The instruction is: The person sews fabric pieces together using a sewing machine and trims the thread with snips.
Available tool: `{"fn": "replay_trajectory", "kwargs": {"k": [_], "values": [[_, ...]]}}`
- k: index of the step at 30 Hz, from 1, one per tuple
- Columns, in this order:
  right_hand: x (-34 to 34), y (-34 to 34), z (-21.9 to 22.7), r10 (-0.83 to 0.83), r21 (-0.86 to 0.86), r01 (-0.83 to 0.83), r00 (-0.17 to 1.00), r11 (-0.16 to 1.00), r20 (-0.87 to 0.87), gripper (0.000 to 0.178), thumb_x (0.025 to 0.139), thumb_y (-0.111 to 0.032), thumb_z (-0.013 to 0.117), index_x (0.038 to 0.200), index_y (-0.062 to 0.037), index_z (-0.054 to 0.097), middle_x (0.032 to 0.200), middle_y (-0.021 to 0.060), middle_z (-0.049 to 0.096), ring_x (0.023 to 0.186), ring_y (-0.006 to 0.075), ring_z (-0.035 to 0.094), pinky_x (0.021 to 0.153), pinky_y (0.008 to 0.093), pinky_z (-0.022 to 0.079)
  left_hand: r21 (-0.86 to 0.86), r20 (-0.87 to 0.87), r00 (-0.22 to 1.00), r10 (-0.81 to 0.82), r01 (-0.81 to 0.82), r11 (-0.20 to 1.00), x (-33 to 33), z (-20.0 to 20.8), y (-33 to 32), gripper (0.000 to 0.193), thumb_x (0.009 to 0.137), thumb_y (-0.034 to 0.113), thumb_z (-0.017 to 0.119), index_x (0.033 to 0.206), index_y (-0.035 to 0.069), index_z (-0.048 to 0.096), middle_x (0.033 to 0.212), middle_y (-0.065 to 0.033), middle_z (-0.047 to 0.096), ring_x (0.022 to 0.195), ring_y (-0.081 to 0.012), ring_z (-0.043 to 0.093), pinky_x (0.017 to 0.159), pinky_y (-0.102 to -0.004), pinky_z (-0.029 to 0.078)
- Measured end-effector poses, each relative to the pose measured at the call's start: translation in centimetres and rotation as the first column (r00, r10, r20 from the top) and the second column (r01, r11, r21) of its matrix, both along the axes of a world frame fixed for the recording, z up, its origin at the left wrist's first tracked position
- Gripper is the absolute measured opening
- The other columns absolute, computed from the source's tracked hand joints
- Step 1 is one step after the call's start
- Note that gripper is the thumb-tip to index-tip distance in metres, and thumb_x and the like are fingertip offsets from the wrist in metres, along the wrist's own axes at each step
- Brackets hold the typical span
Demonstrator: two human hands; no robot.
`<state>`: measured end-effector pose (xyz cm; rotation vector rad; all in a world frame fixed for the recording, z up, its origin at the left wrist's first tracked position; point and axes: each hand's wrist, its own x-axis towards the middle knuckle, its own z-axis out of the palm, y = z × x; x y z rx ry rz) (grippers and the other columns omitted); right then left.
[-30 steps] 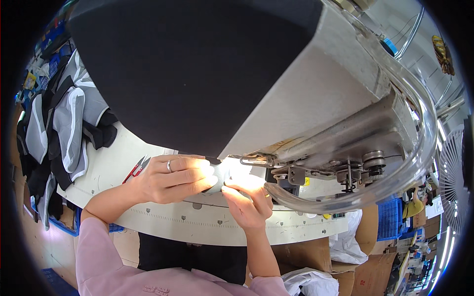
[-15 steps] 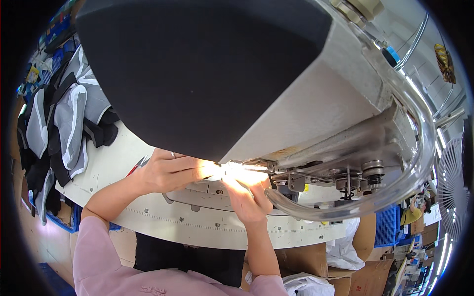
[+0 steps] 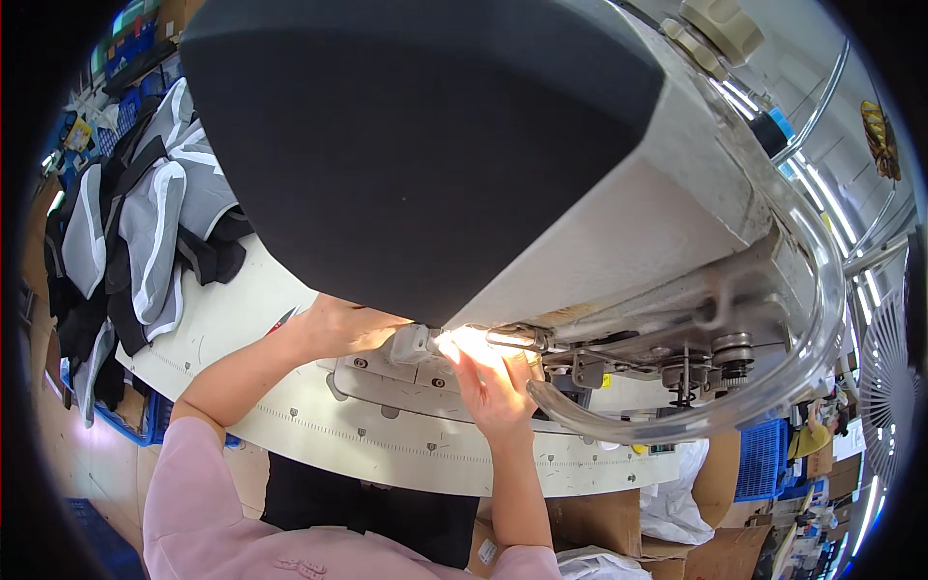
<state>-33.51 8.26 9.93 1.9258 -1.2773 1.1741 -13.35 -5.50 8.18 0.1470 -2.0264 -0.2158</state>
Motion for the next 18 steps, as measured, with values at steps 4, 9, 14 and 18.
{"fn": "replay_trajectory", "kwargs": {"k": [4, 9, 14, 18], "values": [[0.0, 0.4, -1.1, -0.039, 0.015, 0.038, 0.994, 0.999, 0.102, 0.021, 0.079, -0.013, 0.091, 0.094, -0.0102, 0.076, 0.086, 0.0026, 0.070, 0.075, 0.0182, 0.065, 0.066, 0.0295, 0.053, -0.006, 0.013, 1.000, -0.024, 0.024, 1.000, -0.1, 0.6, -0.1, 0.033, 0.062, -0.004, 0.086, 0.093, 0.006, 0.081, 0.098, -0.0065, 0.075, 0.083, -0.0224, 0.071, 0.070, -0.0331, 0.056], [0.3, 0.8, -1.2, -0.056, 0.100, 0.034, 0.972, 0.994, 0.230, 0.021, 0.079, -0.011, 0.090, 0.095, -0.0096, 0.077, 0.088, 0.0039, 0.071, 0.074, 0.0189, 0.067, 0.065, 0.0304, 0.053, 0.019, 0.068, 0.993, 0.100, -0.101, 0.995, 0.5, 1.3, 1.2, 0.045, 0.061, -0.004, 0.082, 0.105, 0.006, 0.079, 0.103, -0.0072, 0.075, 0.091, -0.0265, 0.070, 0.078, -0.0373, 0.055], [2.7, 1.9, 0.1, -0.109, 0.021, 0.107, 0.975, 0.994, 0.194, 0.025, 0.078, -0.011, 0.090, 0.099, -0.0090, 0.077, 0.094, 0.0031, 0.072, 0.086, 0.0196, 0.068, 0.078, 0.0345, 0.051, -0.156, 0.273, 0.898, 0.346, -0.314, 0.937, 1.8, 1.6, 0.5, 0.057, 0.061, 0.001, 0.076, 0.117, 0.008, 0.072, 0.115, -0.0112, 0.069, 0.109, -0.0316, 0.064, 0.088, -0.0418, 0.053], [7.2, 2.6, 0.4, -0.015, 0.100, -0.012, 0.966, 0.995, 0.258, 0.037, 0.076, -0.012, 0.090, 0.109, -0.0063, 0.074, 0.106, 0.0077, 0.071, 0.100, 0.0261, 0.067, 0.089, 0.0401, 0.048, 0.255, 0.064, 0.919, 0.388, -0.391, 0.884, 2.0, 2.9, 2.4, 0.055, 0.078, -0.009, 0.068, 0.130, 0.005, 0.059, 0.113, -0.0129, 0.064, 0.102, -0.0338, 0.065, 0.084, -0.0380, 0.054]]}}
